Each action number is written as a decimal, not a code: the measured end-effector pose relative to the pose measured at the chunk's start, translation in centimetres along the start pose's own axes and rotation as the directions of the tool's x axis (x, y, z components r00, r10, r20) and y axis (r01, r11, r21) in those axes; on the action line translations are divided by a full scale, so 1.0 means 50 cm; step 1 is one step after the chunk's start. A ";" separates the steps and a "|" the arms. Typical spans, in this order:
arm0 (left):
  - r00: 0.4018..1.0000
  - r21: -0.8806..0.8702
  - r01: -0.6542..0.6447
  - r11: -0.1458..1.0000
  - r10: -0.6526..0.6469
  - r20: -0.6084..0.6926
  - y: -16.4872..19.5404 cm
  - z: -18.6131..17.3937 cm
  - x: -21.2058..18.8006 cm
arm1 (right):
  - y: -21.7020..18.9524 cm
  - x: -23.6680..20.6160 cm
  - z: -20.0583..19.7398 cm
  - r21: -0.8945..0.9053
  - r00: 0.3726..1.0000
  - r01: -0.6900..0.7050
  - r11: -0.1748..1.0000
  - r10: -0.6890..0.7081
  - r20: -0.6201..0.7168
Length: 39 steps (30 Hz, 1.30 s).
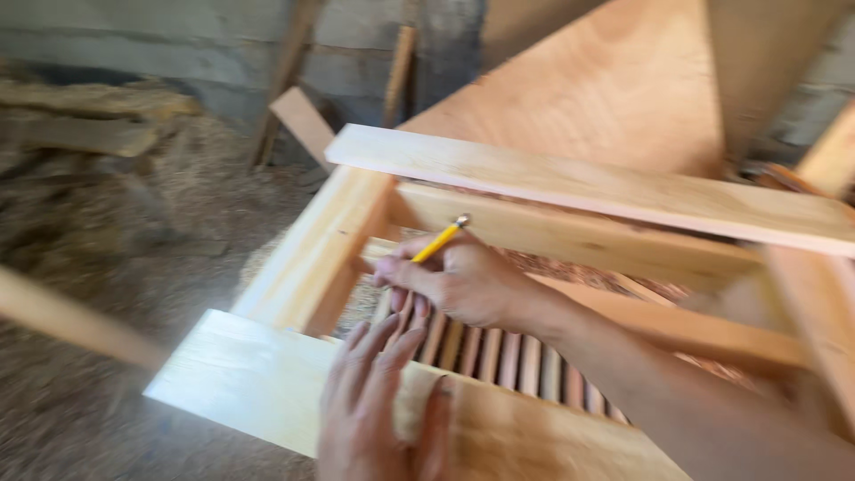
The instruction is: The person marks a wooden frame with a pencil, then uses a combination square to draw straight lines on the wood. The person repeats the measuring and marking process on different sections of the frame.
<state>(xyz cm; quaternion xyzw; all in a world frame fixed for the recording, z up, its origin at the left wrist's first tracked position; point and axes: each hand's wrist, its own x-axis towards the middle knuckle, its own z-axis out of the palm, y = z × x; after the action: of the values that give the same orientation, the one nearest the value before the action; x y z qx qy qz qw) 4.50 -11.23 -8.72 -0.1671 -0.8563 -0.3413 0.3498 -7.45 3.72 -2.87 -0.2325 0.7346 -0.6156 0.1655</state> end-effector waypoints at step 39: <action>0.894 0.194 0.309 0.931 -0.354 0.274 0.966 0.469 -0.269 | 0.138 -1.072 -0.599 -0.385 0.974 -0.227 0.894 0.208 -0.092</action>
<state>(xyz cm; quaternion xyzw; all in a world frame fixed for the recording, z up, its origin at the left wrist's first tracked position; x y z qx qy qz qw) 27.89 38.94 -7.95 -0.0431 -0.9383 -0.3030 0.1613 20.63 58.66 -6.36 -0.1625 0.8682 -0.4386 0.1656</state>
